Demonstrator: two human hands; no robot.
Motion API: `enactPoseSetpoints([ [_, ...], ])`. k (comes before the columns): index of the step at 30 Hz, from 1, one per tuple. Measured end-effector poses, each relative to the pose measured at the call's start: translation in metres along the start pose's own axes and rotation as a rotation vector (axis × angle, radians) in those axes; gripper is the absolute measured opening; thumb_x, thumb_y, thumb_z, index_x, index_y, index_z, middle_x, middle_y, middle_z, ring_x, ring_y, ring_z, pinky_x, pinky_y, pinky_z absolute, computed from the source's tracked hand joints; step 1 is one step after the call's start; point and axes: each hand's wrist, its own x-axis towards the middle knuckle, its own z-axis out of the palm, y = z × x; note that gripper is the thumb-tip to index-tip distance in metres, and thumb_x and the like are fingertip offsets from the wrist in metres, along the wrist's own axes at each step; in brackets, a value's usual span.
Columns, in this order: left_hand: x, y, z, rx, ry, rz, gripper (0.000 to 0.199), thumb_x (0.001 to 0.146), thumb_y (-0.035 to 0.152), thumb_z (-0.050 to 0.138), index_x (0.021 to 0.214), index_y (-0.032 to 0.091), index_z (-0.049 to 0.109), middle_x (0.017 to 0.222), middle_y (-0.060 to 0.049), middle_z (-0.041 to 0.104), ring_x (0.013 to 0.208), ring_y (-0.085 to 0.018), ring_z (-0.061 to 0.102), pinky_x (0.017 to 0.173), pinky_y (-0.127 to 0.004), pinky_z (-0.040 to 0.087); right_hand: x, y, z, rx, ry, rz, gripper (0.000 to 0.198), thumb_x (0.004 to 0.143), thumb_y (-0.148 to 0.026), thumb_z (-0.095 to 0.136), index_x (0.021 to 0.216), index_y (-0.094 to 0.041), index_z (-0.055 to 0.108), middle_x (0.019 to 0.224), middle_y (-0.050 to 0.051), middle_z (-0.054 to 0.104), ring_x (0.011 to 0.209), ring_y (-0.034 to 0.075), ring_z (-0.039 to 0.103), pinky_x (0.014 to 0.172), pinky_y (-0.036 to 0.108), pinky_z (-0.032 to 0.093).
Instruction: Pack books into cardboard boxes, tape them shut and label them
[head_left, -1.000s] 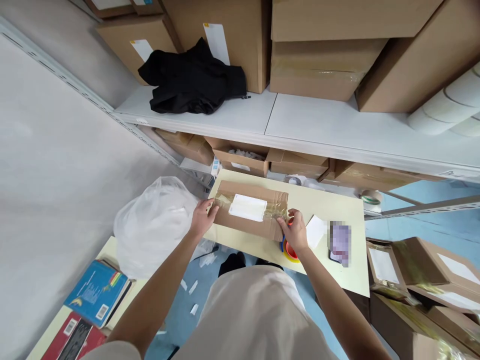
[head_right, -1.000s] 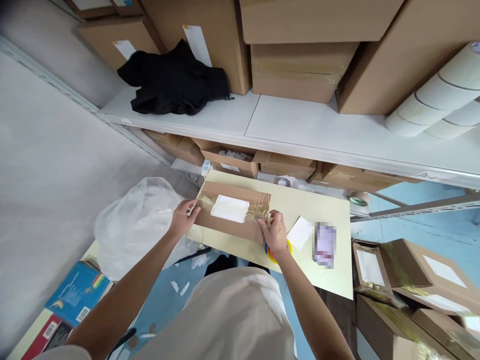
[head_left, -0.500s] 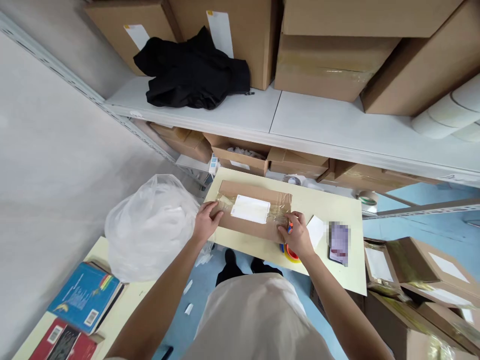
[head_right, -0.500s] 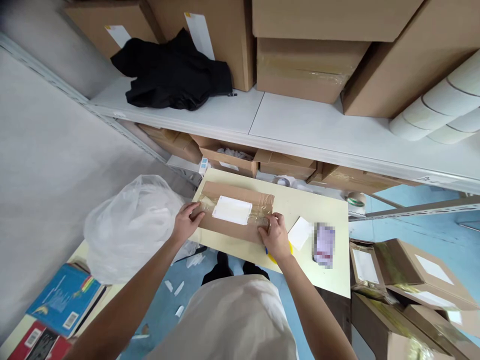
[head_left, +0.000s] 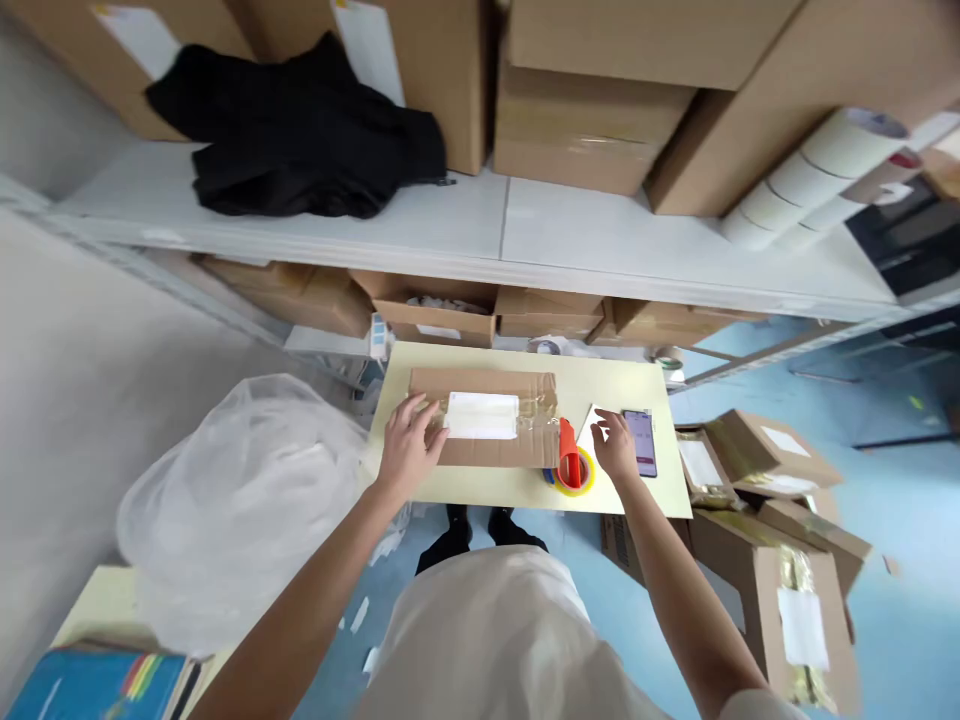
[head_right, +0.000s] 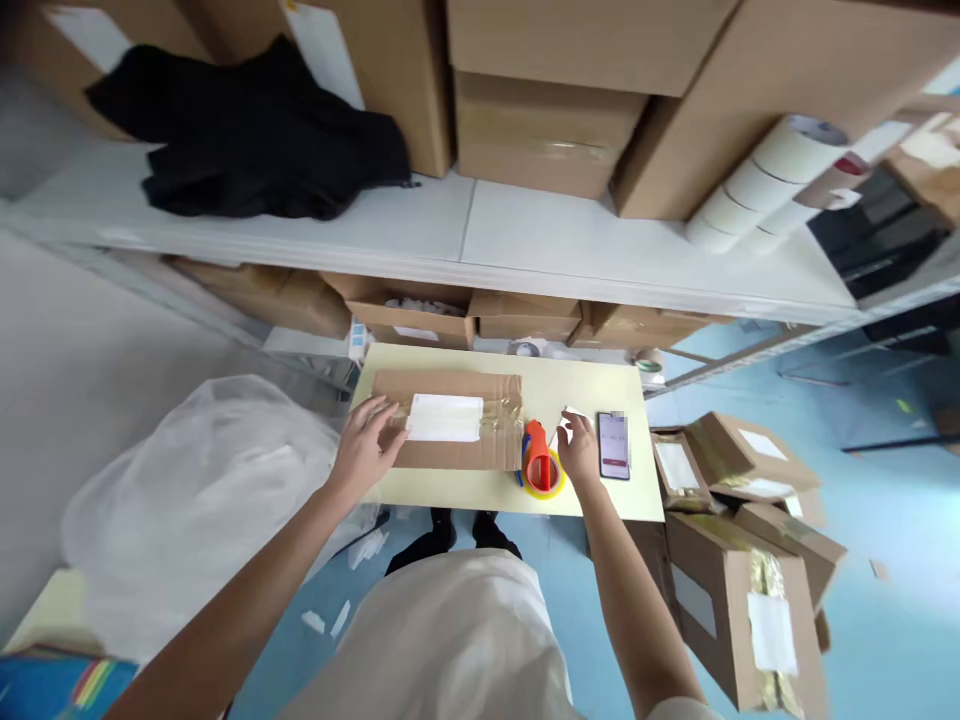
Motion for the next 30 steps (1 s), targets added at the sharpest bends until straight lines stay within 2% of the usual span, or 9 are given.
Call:
enactPoseSetpoints([
  [3,0.027,0.030,0.009,-0.034,-0.079,0.157,0.037,0.085,0.035,0.056,0.120,0.022,0.060,0.131,-0.013,0.053,0.123,-0.032,0.048,0.106,-0.048,0.037,-0.007,0.048,0.004,-0.220,-0.198,0.107,0.047,0.080,-0.012,0.053,0.127,-0.013,0.053,0.133,0.021,0.053,0.116,0.030,0.057,0.094,0.046,0.047],
  [7,0.060,0.082,0.035,-0.062,-0.242,0.322,0.034,0.086,0.033,0.055,0.119,0.024,0.061,0.130,-0.010,0.054,0.123,-0.030,0.049,0.106,-0.047,0.038,-0.013,0.090,0.022,-0.197,-0.342,0.098,0.064,0.072,-0.012,0.066,0.133,-0.018,0.049,0.147,0.016,0.041,0.136,0.031,0.038,0.106,0.047,0.037],
  [10,0.081,0.118,0.062,-0.075,-0.382,0.411,0.033,0.086,0.033,0.056,0.117,0.023,0.062,0.128,-0.010,0.055,0.123,-0.029,0.049,0.106,-0.047,0.039,-0.007,0.105,0.033,-0.192,-0.433,-0.003,0.068,0.075,-0.017,0.068,0.139,-0.022,0.043,0.152,0.014,0.034,0.141,0.030,0.030,0.110,0.051,0.031],
  [13,0.099,0.147,0.092,-0.026,-0.519,0.487,0.032,0.085,0.031,0.057,0.115,0.022,0.062,0.125,-0.010,0.057,0.122,-0.029,0.049,0.105,-0.046,0.038,0.007,0.112,0.034,-0.180,-0.442,-0.130,0.062,0.078,-0.012,0.065,0.136,-0.022,0.046,0.152,0.014,0.035,0.141,0.030,0.029,0.110,0.051,0.030],
  [15,0.111,0.161,0.114,0.052,-0.614,0.530,0.032,0.083,0.030,0.060,0.114,0.020,0.062,0.124,-0.012,0.057,0.120,-0.030,0.050,0.102,-0.047,0.039,0.020,0.113,0.032,-0.169,-0.447,-0.163,0.054,0.080,-0.008,0.061,0.132,-0.020,0.051,0.150,0.013,0.039,0.140,0.029,0.032,0.109,0.048,0.033],
  [18,0.126,0.177,0.146,0.170,-0.722,0.544,0.032,0.081,0.033,0.063,0.110,0.020,0.062,0.119,-0.012,0.060,0.113,-0.030,0.054,0.094,-0.043,0.042,0.037,0.113,0.029,-0.165,-0.491,-0.127,0.037,0.087,-0.008,0.049,0.120,-0.020,0.060,0.136,0.012,0.055,0.127,0.025,0.049,0.100,0.040,0.043],
  [21,0.136,0.187,0.176,0.250,-0.799,0.518,0.030,0.079,0.034,0.067,0.105,0.020,0.062,0.109,-0.012,0.063,0.103,-0.028,0.059,0.089,-0.041,0.042,0.045,0.111,0.029,-0.179,-0.520,-0.065,0.035,0.090,-0.006,0.041,0.111,-0.020,0.065,0.119,0.013,0.066,0.104,0.024,0.064,0.089,0.037,0.047],
  [26,0.137,0.193,0.207,0.331,-0.914,0.430,0.033,0.077,0.035,0.070,0.104,0.018,0.062,0.101,-0.014,0.065,0.097,-0.031,0.063,0.087,-0.044,0.043,0.046,0.104,0.023,-0.219,-0.559,0.015,0.026,0.088,-0.008,0.048,0.095,-0.018,0.070,0.096,0.015,0.072,0.087,0.026,0.068,0.075,0.034,0.046],
  [30,0.137,0.195,0.215,0.371,-1.024,0.396,0.037,0.081,0.040,0.064,0.111,0.018,0.060,0.109,-0.015,0.064,0.103,-0.031,0.063,0.087,-0.042,0.045,0.048,0.099,0.008,-0.226,-0.546,0.042,0.024,0.093,-0.030,0.050,0.091,-0.020,0.071,0.093,0.012,0.073,0.085,0.024,0.067,0.069,0.030,0.044],
])
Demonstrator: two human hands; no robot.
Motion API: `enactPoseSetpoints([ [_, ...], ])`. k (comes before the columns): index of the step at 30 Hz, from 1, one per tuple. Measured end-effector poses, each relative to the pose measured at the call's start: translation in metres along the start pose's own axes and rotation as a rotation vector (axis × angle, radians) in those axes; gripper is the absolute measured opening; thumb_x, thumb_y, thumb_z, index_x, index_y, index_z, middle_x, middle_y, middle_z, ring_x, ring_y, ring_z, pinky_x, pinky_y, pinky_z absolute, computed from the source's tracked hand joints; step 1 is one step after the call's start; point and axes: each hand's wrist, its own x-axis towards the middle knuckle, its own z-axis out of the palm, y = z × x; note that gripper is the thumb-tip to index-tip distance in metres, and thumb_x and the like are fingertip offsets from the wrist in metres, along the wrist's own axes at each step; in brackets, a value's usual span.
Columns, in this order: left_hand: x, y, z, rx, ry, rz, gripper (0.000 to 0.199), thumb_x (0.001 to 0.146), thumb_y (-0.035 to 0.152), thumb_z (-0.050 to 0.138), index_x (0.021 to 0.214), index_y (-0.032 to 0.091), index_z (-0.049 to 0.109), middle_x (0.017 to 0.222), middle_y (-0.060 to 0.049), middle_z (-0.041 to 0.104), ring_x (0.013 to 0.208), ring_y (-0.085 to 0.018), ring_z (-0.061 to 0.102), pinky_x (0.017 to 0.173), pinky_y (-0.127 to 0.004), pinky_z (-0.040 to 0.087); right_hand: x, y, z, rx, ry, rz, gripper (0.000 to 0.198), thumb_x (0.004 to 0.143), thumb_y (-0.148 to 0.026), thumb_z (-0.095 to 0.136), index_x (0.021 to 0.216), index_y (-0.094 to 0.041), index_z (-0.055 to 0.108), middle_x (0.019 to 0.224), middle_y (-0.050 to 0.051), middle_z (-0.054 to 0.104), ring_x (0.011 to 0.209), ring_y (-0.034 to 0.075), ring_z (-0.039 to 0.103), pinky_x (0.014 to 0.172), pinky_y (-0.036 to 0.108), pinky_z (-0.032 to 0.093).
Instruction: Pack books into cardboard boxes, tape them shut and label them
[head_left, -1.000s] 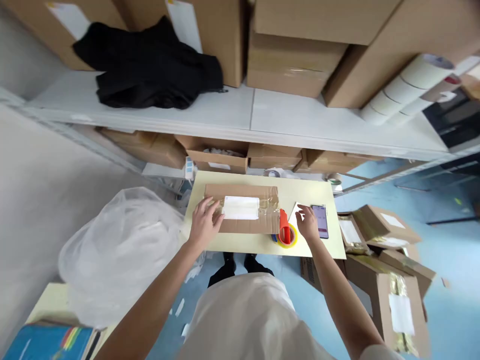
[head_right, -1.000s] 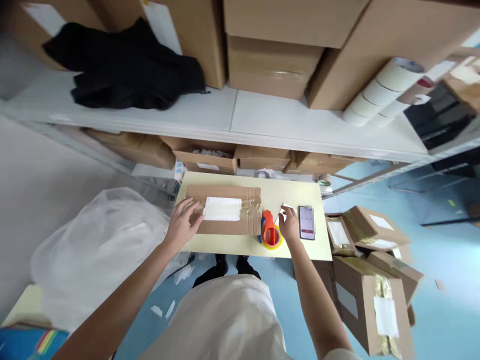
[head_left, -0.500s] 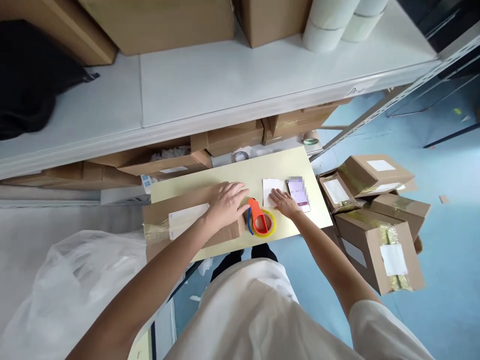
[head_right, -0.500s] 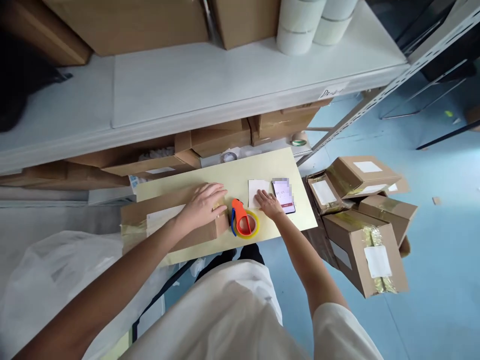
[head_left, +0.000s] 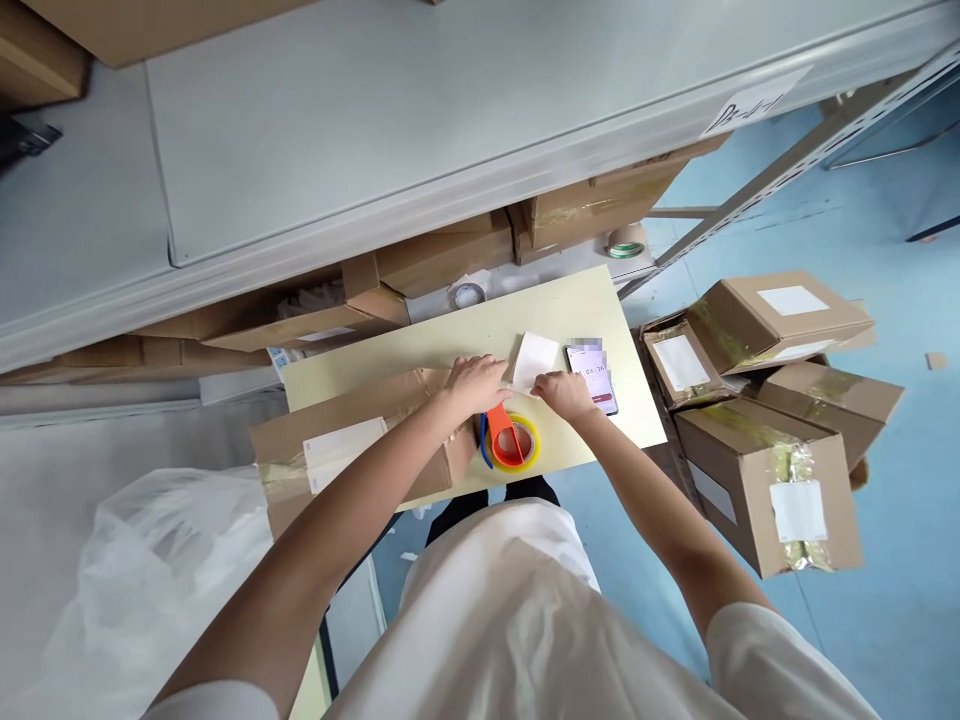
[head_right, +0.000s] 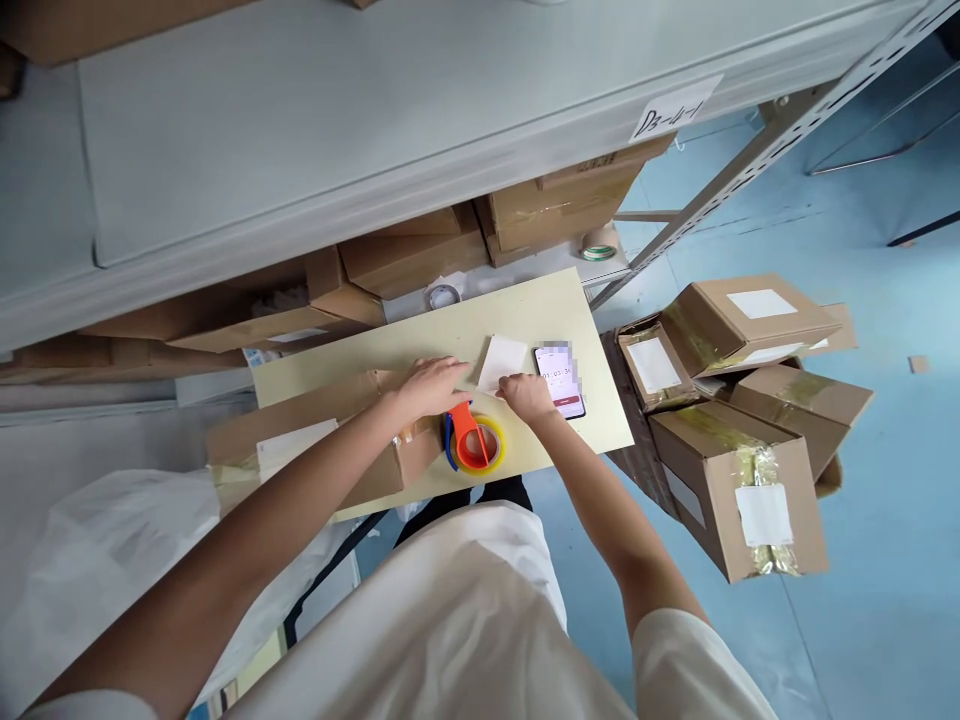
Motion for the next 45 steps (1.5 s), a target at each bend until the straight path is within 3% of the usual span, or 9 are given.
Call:
enactPoseSetpoints([
  [10,0.018,0.002,0.004,-0.150,0.087,0.168,0.032,0.085,0.029,0.058,0.115,0.019,0.063,0.126,-0.009,0.061,0.112,-0.022,0.059,0.093,-0.031,0.044,-0.027,0.000,-0.016,0.225,0.285,-0.094,0.028,0.094,-0.023,0.045,0.106,-0.023,0.070,0.112,0.005,0.071,0.093,0.021,0.068,0.072,0.028,0.049],
  [15,0.018,0.016,-0.007,-0.104,0.211,0.244,0.022,0.088,0.017,0.049,0.091,0.019,0.070,0.093,-0.006,0.073,0.090,-0.020,0.066,0.082,-0.032,0.045,-0.025,-0.002,-0.017,0.361,0.474,-0.093,0.030,0.095,-0.024,0.041,0.111,-0.023,0.067,0.109,0.007,0.071,0.090,0.022,0.068,0.077,0.033,0.051],
  [20,0.011,0.003,-0.040,-0.317,0.340,0.187,0.022,0.090,0.022,0.046,0.095,0.019,0.067,0.089,-0.004,0.073,0.078,-0.017,0.065,0.071,-0.027,0.046,-0.007,0.007,-0.015,0.656,0.734,-0.156,0.051,0.086,-0.043,0.058,0.130,-0.019,0.051,0.134,0.014,0.056,0.121,0.027,0.055,0.095,0.042,0.048],
  [26,0.000,-0.018,-0.063,-0.237,0.700,0.027,0.019,0.089,0.022,0.049,0.101,0.018,0.062,0.101,-0.008,0.068,0.094,-0.022,0.062,0.085,-0.034,0.045,0.009,-0.009,-0.015,0.808,0.624,-0.108,0.022,0.091,-0.033,0.046,0.089,-0.021,0.065,0.087,0.007,0.071,0.079,0.021,0.067,0.074,0.035,0.052],
  [30,0.004,-0.008,-0.054,-0.108,0.604,0.217,0.018,0.091,0.020,0.043,0.094,0.018,0.061,0.100,-0.008,0.066,0.095,-0.022,0.060,0.087,-0.035,0.044,0.014,-0.029,-0.011,0.920,0.606,-0.132,0.020,0.090,-0.028,0.042,0.089,-0.020,0.061,0.082,0.004,0.067,0.075,0.017,0.064,0.072,0.031,0.050],
  [33,0.008,-0.005,-0.050,-0.166,0.598,0.158,0.018,0.092,0.021,0.040,0.092,0.018,0.058,0.095,-0.008,0.065,0.090,-0.021,0.060,0.082,-0.033,0.045,0.019,-0.031,-0.002,0.963,0.751,-0.003,0.016,0.085,-0.032,0.048,0.093,-0.020,0.056,0.091,0.006,0.063,0.082,0.019,0.060,0.076,0.035,0.049],
  [36,0.010,-0.010,-0.054,-0.237,0.572,0.131,0.015,0.090,0.023,0.042,0.092,0.018,0.057,0.092,-0.006,0.066,0.088,-0.021,0.060,0.079,-0.032,0.046,0.023,-0.022,0.004,0.923,0.908,0.140,0.044,0.073,-0.044,0.066,0.106,-0.019,0.051,0.107,0.012,0.057,0.094,0.024,0.055,0.081,0.039,0.047],
  [42,0.018,-0.027,-0.055,-0.404,0.584,0.017,0.026,0.089,0.030,0.048,0.112,0.019,0.055,0.109,-0.008,0.065,0.105,-0.023,0.059,0.092,-0.037,0.045,0.028,-0.017,-0.002,0.902,0.599,0.105,0.031,0.091,-0.047,0.044,0.083,-0.020,0.057,0.072,0.004,0.062,0.066,0.018,0.055,0.062,0.028,0.041],
  [45,0.016,-0.021,-0.054,-0.389,0.705,-0.049,0.060,0.084,0.037,0.059,0.137,0.019,0.038,0.144,-0.016,0.041,0.136,-0.030,0.033,0.113,-0.048,0.025,0.026,-0.024,-0.006,0.788,0.597,0.087,0.036,0.094,-0.046,0.041,0.075,-0.020,0.057,0.065,0.003,0.062,0.059,0.016,0.053,0.058,0.026,0.036],
])
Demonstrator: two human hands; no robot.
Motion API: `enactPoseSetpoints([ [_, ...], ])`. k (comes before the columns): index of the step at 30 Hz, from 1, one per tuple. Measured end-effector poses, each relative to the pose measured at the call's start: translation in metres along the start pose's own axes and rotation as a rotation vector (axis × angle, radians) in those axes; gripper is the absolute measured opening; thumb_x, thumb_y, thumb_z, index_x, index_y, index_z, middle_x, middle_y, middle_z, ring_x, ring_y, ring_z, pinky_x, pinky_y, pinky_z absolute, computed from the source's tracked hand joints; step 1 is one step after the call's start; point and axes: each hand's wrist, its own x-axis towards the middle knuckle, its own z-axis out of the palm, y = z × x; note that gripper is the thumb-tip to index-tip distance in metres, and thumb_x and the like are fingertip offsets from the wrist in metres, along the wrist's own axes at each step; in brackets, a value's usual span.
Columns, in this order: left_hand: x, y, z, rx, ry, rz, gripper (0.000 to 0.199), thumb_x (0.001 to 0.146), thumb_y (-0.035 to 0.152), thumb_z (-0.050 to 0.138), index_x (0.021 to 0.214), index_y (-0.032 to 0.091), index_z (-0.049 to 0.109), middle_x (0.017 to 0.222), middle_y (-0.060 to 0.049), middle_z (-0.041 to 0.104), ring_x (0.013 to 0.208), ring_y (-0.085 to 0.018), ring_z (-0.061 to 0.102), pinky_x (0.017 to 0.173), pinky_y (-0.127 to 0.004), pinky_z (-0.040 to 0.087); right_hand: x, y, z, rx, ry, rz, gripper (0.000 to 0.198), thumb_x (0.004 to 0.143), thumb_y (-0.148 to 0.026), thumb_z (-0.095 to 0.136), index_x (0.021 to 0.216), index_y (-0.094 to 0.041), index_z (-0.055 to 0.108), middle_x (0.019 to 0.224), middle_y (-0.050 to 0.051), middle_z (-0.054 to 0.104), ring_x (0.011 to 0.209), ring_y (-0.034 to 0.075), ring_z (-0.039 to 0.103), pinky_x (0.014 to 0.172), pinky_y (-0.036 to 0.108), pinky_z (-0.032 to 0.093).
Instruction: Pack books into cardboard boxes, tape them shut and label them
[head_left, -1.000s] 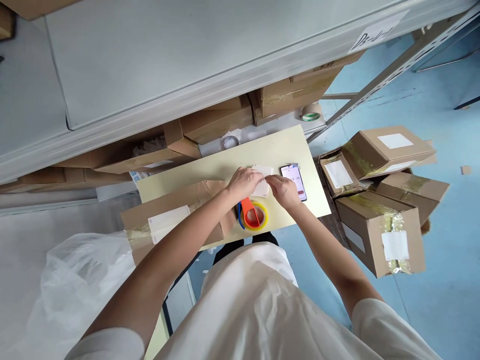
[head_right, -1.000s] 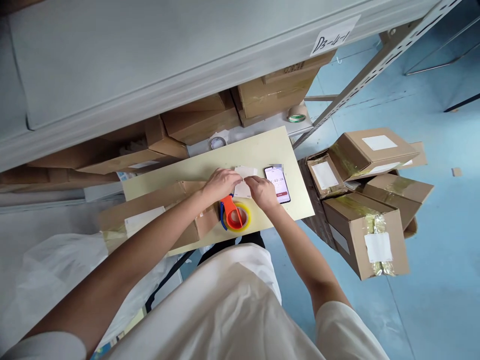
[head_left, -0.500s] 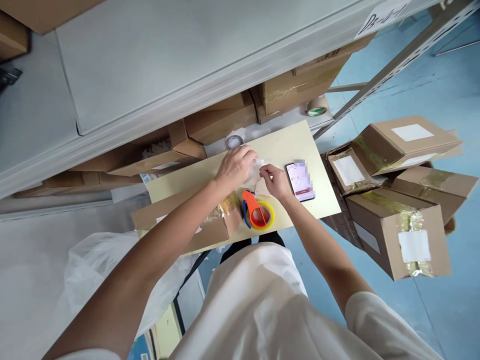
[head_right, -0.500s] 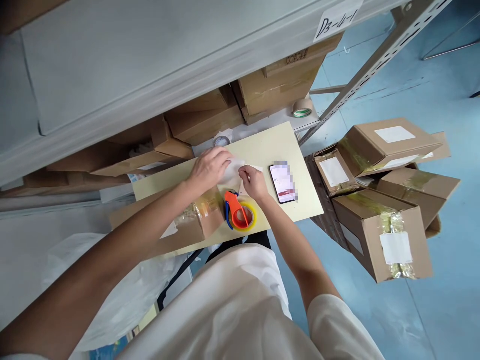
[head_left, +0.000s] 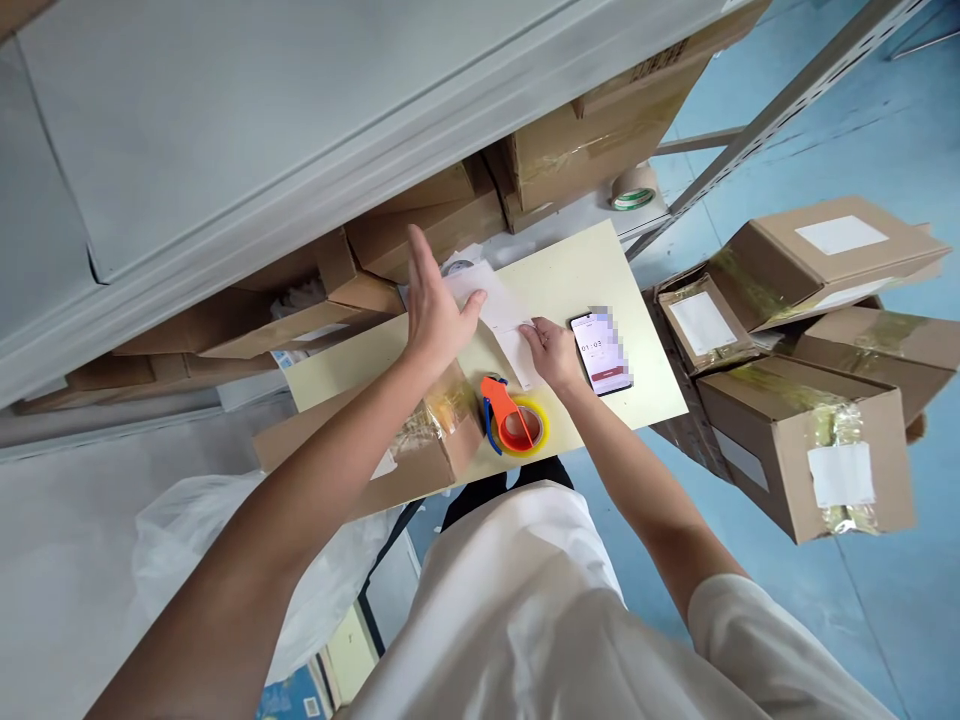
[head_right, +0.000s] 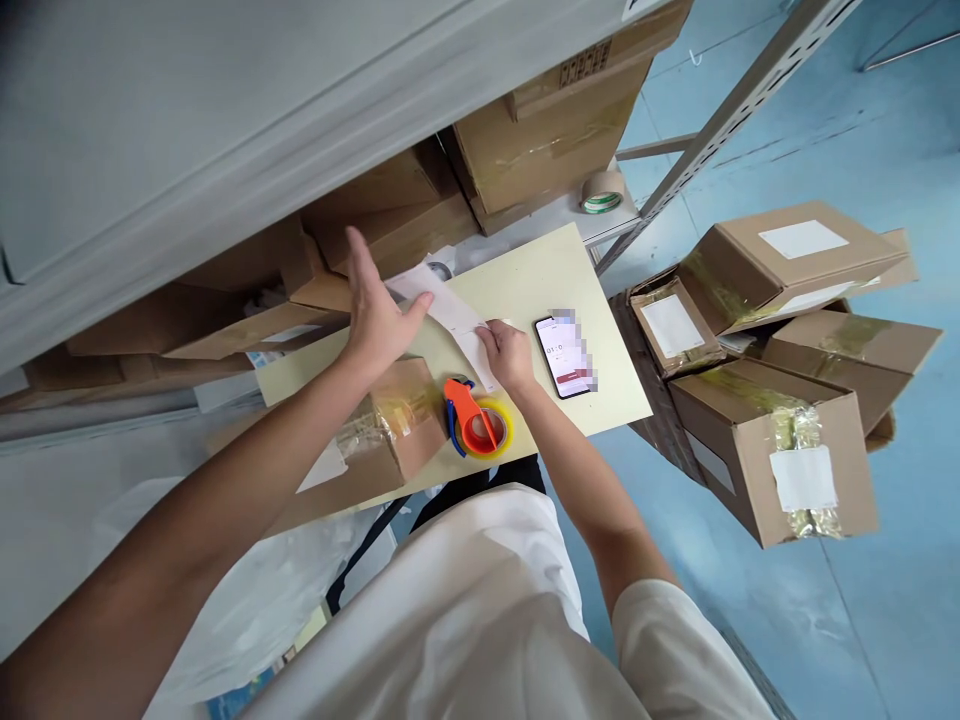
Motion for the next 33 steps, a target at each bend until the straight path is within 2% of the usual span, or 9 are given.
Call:
enactPoseSetpoints([
  [3,-0.006,0.014,0.000,0.098,-0.094,0.156,0.067,0.081,0.036,0.063,0.140,0.022,0.036,0.152,-0.013,0.032,0.145,-0.031,0.014,0.117,-0.054,0.006,-0.003,-0.004,0.004,-0.066,0.012,-0.065,0.041,0.096,-0.048,0.037,0.076,-0.019,0.060,0.070,0.006,0.066,0.061,0.017,0.056,0.059,0.026,0.036],
  [6,-0.006,0.020,0.004,0.226,-0.302,0.380,0.032,0.090,0.021,0.048,0.120,0.027,0.057,0.133,-0.006,0.056,0.141,-0.027,0.029,0.115,-0.060,0.000,-0.005,-0.002,0.008,-0.095,0.019,-0.093,0.047,0.096,-0.052,0.034,0.079,-0.020,0.063,0.074,0.008,0.069,0.065,0.018,0.060,0.061,0.026,0.037],
  [8,-0.002,0.016,0.008,0.272,-0.361,0.415,0.032,0.091,0.013,0.040,0.102,0.028,0.066,0.111,-0.004,0.068,0.130,-0.025,0.043,0.113,-0.064,-0.001,-0.007,0.002,0.009,-0.087,0.007,-0.101,0.049,0.096,-0.054,0.032,0.082,-0.021,0.065,0.077,0.008,0.070,0.068,0.019,0.062,0.062,0.027,0.039],
  [11,0.004,0.006,0.013,0.265,-0.352,0.373,0.030,0.089,0.014,0.043,0.085,0.029,0.069,0.089,-0.002,0.071,0.112,-0.025,0.054,0.111,-0.066,0.001,-0.010,0.009,0.012,-0.060,-0.035,-0.100,0.050,0.097,-0.053,0.030,0.088,-0.020,0.067,0.082,0.008,0.072,0.073,0.021,0.064,0.066,0.028,0.043],
  [17,0.009,-0.004,0.017,0.204,-0.339,0.282,0.025,0.086,0.021,0.051,0.069,0.026,0.070,0.082,-0.004,0.071,0.098,-0.026,0.057,0.108,-0.061,0.013,-0.015,0.022,0.020,-0.053,0.000,-0.104,0.044,0.097,-0.046,0.034,0.094,-0.020,0.069,0.092,0.010,0.074,0.084,0.023,0.067,0.077,0.032,0.046],
  [22,0.020,-0.015,0.012,0.219,-0.338,0.157,0.021,0.086,0.025,0.054,0.072,0.025,0.070,0.081,-0.005,0.071,0.095,-0.026,0.057,0.104,-0.056,0.022,-0.018,0.033,0.019,-0.042,-0.037,-0.051,0.036,0.094,-0.045,0.043,0.113,-0.021,0.063,0.100,0.008,0.073,0.085,0.025,0.067,0.075,0.034,0.048],
  [28,0.030,-0.026,0.004,0.207,-0.275,0.134,0.022,0.090,0.031,0.050,0.080,0.026,0.070,0.086,-0.004,0.070,0.098,-0.025,0.058,0.103,-0.054,0.022,-0.019,0.050,0.025,-0.071,-0.061,0.095,0.058,0.082,-0.035,0.059,0.136,-0.020,0.041,0.103,0.012,0.070,0.083,0.031,0.067,0.073,0.042,0.050],
  [30,0.029,-0.027,0.000,0.202,-0.218,0.107,0.022,0.091,0.031,0.049,0.084,0.026,0.069,0.091,-0.004,0.071,0.098,-0.024,0.059,0.104,-0.052,0.023,-0.019,0.056,0.028,-0.098,-0.045,0.137,0.061,0.083,-0.034,0.058,0.138,-0.016,0.037,0.107,0.016,0.068,0.091,0.033,0.066,0.077,0.045,0.050],
  [33,0.023,-0.025,-0.008,0.178,-0.188,0.052,0.022,0.091,0.033,0.048,0.091,0.025,0.068,0.094,-0.004,0.071,0.097,-0.023,0.060,0.101,-0.050,0.026,-0.021,0.053,0.025,-0.102,0.077,0.043,0.074,0.082,-0.043,0.060,0.143,-0.014,0.029,0.124,0.021,0.058,0.113,0.036,0.056,0.092,0.051,0.044],
])
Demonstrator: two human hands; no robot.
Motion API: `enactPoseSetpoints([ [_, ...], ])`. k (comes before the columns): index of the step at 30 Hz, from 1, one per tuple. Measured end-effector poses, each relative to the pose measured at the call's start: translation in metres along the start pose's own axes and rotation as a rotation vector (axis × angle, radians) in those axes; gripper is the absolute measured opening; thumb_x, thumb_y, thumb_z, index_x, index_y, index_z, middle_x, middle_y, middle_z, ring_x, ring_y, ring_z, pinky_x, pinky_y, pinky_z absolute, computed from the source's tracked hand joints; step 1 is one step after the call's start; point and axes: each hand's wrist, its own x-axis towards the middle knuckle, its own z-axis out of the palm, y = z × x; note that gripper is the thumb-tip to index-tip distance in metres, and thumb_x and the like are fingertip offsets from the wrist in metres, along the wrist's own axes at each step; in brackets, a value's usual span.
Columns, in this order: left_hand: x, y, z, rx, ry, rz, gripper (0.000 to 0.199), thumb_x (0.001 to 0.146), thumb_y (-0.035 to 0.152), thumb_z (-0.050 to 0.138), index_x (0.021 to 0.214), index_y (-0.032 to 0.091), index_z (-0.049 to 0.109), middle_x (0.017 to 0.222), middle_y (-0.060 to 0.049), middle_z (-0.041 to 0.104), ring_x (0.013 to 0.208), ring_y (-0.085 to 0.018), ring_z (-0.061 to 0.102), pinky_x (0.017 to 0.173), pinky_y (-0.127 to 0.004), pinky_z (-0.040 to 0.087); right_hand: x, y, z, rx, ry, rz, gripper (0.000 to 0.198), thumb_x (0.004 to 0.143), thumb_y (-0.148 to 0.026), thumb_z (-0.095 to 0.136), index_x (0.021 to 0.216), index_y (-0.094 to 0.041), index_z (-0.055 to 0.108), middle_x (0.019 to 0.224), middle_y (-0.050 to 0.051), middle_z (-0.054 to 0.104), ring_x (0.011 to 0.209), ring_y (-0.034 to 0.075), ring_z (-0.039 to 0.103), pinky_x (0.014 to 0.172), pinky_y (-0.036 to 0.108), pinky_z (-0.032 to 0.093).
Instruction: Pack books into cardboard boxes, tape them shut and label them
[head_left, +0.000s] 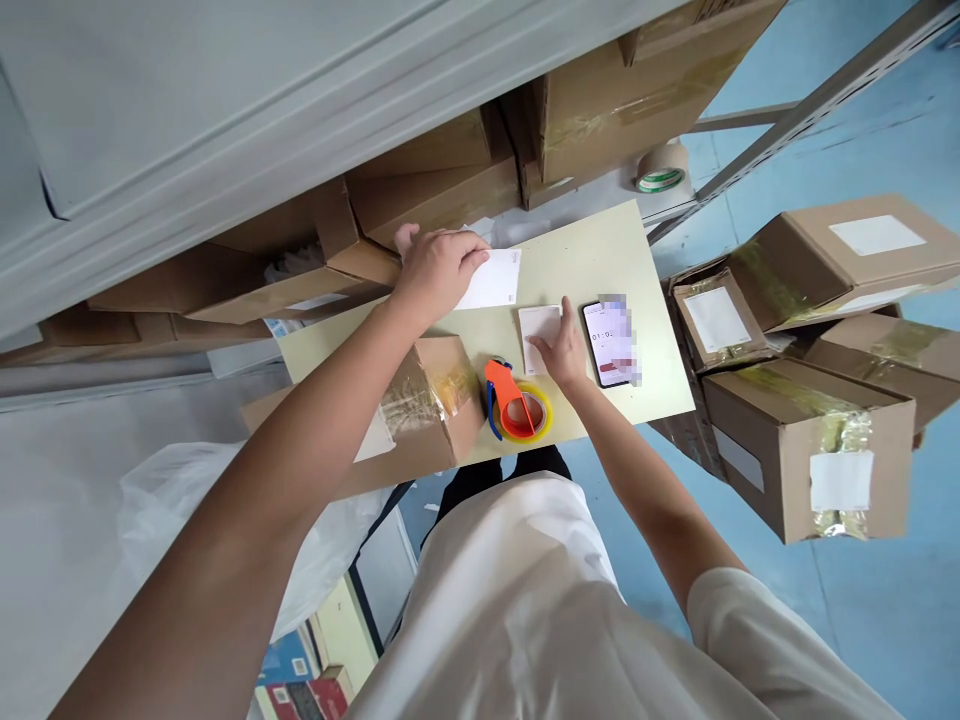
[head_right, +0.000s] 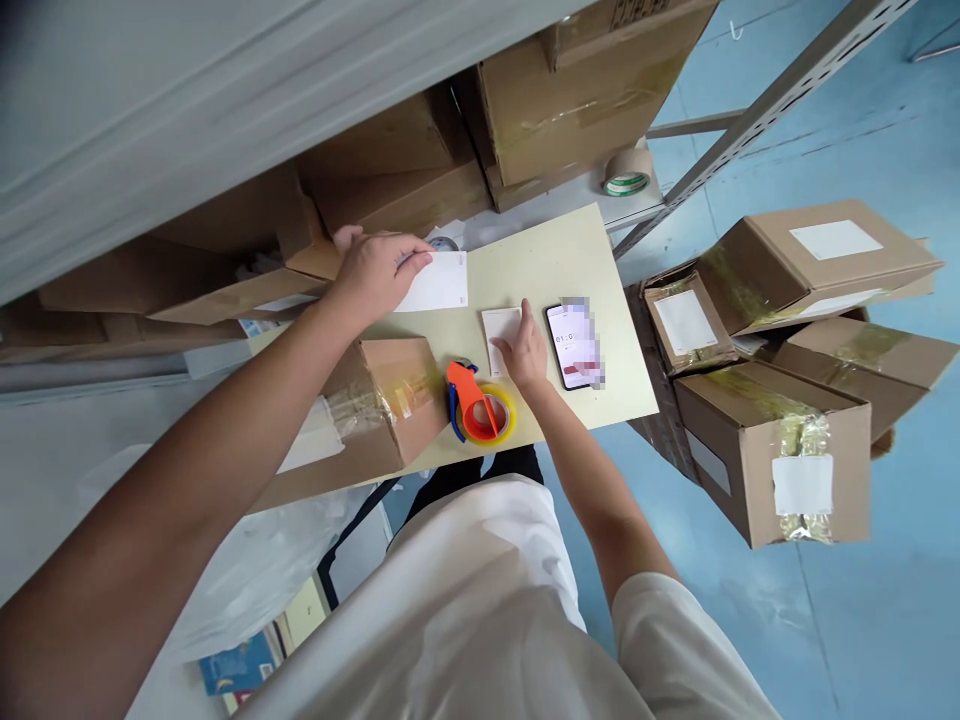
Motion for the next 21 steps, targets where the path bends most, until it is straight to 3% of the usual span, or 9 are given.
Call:
enactPoseSetpoints([
  [3,-0.016,0.009,-0.011,-0.052,0.023,-0.031,0.023,0.090,0.035,0.050,0.094,0.022,0.069,0.093,-0.005,0.072,0.093,-0.022,0.062,0.097,-0.045,0.032,-0.006,-0.027,-0.018,0.105,0.091,-0.107,0.082,0.079,-0.056,0.060,0.145,-0.020,0.026,0.139,0.020,0.046,0.127,0.036,0.044,0.101,0.057,0.037],
  [6,-0.039,0.025,-0.029,-0.128,0.058,-0.034,0.023,0.089,0.035,0.053,0.092,0.021,0.070,0.092,-0.004,0.074,0.088,-0.020,0.064,0.094,-0.040,0.036,-0.016,-0.075,-0.042,0.356,-0.033,-0.165,0.075,0.081,-0.058,0.058,0.142,-0.024,0.031,0.136,0.016,0.050,0.123,0.031,0.051,0.097,0.051,0.045],
  [9,-0.072,0.037,-0.055,-0.198,0.091,0.004,0.023,0.089,0.036,0.054,0.090,0.021,0.071,0.091,-0.004,0.075,0.083,-0.019,0.066,0.094,-0.041,0.038,-0.032,-0.126,-0.060,0.570,-0.093,-0.163,0.061,0.082,-0.054,0.060,0.132,-0.024,0.041,0.114,0.011,0.065,0.096,0.023,0.065,0.083,0.041,0.054],
  [13,-0.138,0.031,-0.094,-0.355,0.162,-0.020,0.024,0.086,0.040,0.056,0.094,0.022,0.070,0.093,-0.005,0.074,0.087,-0.020,0.066,0.093,-0.041,0.043,-0.063,-0.171,-0.073,0.722,-0.014,-0.137,0.031,0.083,-0.046,0.062,0.103,-0.023,0.056,0.085,0.003,0.068,0.063,0.015,0.061,0.060,0.032,0.056],
  [17,-0.214,0.008,-0.099,-0.786,0.204,-0.192,0.028,0.072,0.042,0.069,0.091,0.021,0.067,0.082,-0.003,0.070,0.077,-0.018,0.065,0.074,-0.032,0.052,-0.105,-0.194,-0.075,0.610,0.054,-0.201,0.024,0.086,-0.041,0.057,0.102,-0.023,0.056,0.084,0.003,0.067,0.062,0.016,0.062,0.058,0.033,0.055],
  [19,-0.244,0.002,-0.090,-0.999,0.236,-0.270,0.025,0.070,0.042,0.071,0.084,0.022,0.066,0.078,-0.001,0.068,0.072,-0.016,0.064,0.071,-0.031,0.053,-0.130,-0.206,-0.072,0.395,0.175,-0.278,0.030,0.087,-0.040,0.056,0.111,-0.023,0.055,0.100,0.009,0.067,0.084,0.023,0.065,0.070,0.041,0.056],
  [21,-0.266,0.002,-0.080,-1.147,0.285,-0.311,0.024,0.069,0.042,0.072,0.082,0.022,0.065,0.078,0.000,0.067,0.071,-0.015,0.063,0.072,-0.031,0.053,-0.157,-0.222,-0.066,0.156,0.339,-0.385,0.041,0.085,-0.039,0.057,0.123,-0.025,0.050,0.119,0.014,0.060,0.111,0.031,0.057,0.087,0.052,0.050],
])
